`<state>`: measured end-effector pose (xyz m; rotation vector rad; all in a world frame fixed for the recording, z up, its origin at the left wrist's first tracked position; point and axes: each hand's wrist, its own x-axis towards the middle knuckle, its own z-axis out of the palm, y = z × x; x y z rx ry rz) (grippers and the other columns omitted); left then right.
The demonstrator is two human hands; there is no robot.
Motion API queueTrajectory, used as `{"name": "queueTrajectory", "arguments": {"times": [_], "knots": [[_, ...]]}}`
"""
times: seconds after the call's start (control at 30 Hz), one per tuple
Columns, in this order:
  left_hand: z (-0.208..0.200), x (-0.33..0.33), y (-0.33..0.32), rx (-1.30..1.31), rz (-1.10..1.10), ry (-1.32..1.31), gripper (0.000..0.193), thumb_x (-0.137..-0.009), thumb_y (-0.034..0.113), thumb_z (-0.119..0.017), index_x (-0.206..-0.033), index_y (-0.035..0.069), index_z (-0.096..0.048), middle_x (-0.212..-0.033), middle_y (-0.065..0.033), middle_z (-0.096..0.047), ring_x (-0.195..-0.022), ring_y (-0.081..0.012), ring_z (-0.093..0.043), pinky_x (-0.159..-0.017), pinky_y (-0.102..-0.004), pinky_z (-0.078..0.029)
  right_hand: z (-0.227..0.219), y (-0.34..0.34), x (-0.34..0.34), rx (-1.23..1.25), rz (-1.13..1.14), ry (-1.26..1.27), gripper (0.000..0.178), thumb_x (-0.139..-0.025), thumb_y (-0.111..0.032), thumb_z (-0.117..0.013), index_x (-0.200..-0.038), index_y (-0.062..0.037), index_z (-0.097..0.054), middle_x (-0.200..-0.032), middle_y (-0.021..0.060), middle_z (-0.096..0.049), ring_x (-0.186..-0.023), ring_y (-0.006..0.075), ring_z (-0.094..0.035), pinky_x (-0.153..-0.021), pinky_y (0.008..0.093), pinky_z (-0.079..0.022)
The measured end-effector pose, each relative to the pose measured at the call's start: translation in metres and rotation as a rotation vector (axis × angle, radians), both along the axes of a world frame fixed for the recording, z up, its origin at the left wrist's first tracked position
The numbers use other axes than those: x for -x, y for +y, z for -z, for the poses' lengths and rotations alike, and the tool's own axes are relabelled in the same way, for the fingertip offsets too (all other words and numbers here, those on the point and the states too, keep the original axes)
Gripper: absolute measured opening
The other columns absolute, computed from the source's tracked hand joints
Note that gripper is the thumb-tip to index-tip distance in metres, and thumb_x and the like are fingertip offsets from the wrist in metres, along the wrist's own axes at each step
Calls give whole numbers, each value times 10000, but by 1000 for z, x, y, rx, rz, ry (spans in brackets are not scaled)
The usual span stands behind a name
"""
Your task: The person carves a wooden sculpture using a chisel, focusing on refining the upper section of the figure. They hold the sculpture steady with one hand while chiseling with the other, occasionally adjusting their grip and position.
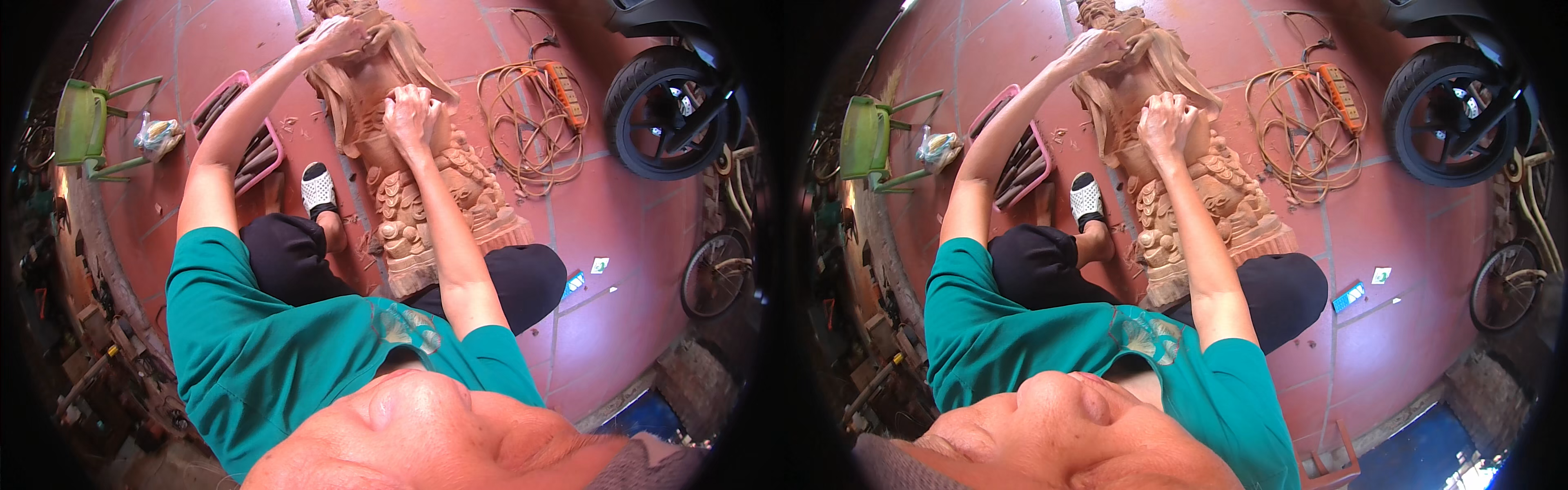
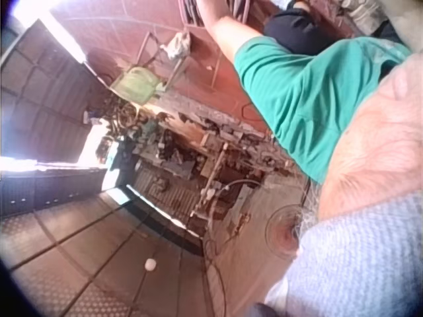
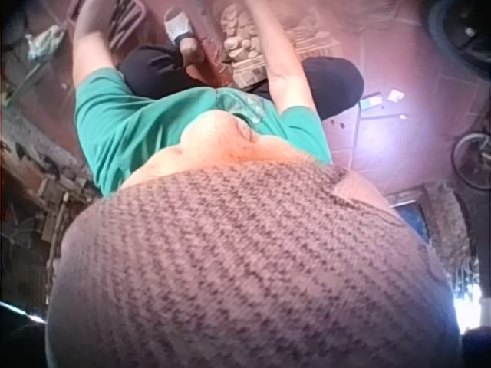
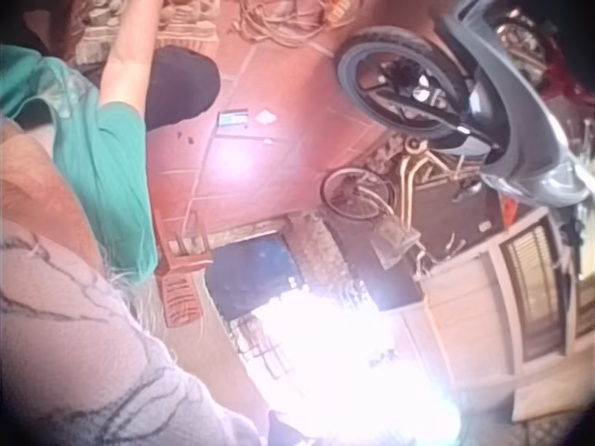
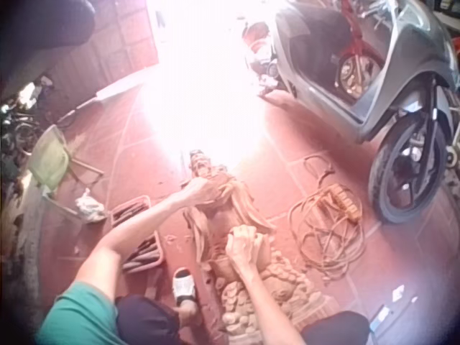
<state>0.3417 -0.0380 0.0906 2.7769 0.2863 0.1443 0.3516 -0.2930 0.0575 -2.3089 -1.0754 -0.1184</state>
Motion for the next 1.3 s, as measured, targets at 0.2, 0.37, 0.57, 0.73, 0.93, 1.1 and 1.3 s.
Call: {"name": "queueTrajectory", "arguments": {"times": [0.2,0.37,0.57,0.73,0.93,1.1,1.3], "knots": [[15,-8,-14,11,6,29,175,-879,155,-569,-880,16,-676,-744,-180,-678,-683,-347,-672,-618,-425,-501,0,0,1,-11,-11,7,144,-830,-215,-660,-891,-85,-681,-979,74,-647,-1031,260,-554,-877,441,-375],[20,0,3,-280,213,18,89,-789,66,-582,-786,7,-648,-721,-200,-656,-664,-384,-647,-602,-458,-486,-1,2,3,-17,-22,-2,145,-831,-214,-659,-892,-84,-680,-987,77,-648,-1041,263,-554,-882,442,-376],[11,6,6,-174,150,-17,84,-760,77,-600,-742,10,-648,-689,-191,-647,-669,-390,-651,-584,-474,-485,-1,0,3,17,-12,-12,146,-825,-214,-666,-896,-87,-683,-990,73,-651,-1045,261,-554,-885,440,-375],[27,-7,13,-271,101,-26,129,-836,108,-595,-889,37,-689,-736,-196,-661,-696,-367,-678,-591,-454,-519,-2,6,4,-10,-18,-1,144,-817,-222,-673,-887,-96,-686,-984,61,-652,-1042,256,-553,-885,439,-372],[20,14,14,-115,224,-33,154,-793,45,-574,-899,29,-685,-746,-198,-662,-743,-370,-671,-639,-454,-505,4,4,3,-29,-19,17,139,-815,-215,-669,-889,-100,-689,-992,64,-653,-1043,254,-552,-883,440,-373],[-14,5,15,-207,51,277,211,-803,97,-611,-980,74,-723,-787,-188,-696,-744,-348,-690,-669,-443,-530,1,0,1,-27,-18,20,143,-819,-214,-664,-892,-93,-691,-996,71,-654,-1045,257,-553,-894,439,-365],[8,8,7,-226,88,34,252,-801,79,-615,-1031,86,-716,-799,-184,-698,-755,-363,-685,-669,-431,-535,-3,4,3,-7,-24,50,138,-829,-206,-655,-888,-87,-695,-1009,78,-661,-1050,259,-557,-905,439,-361]]}}
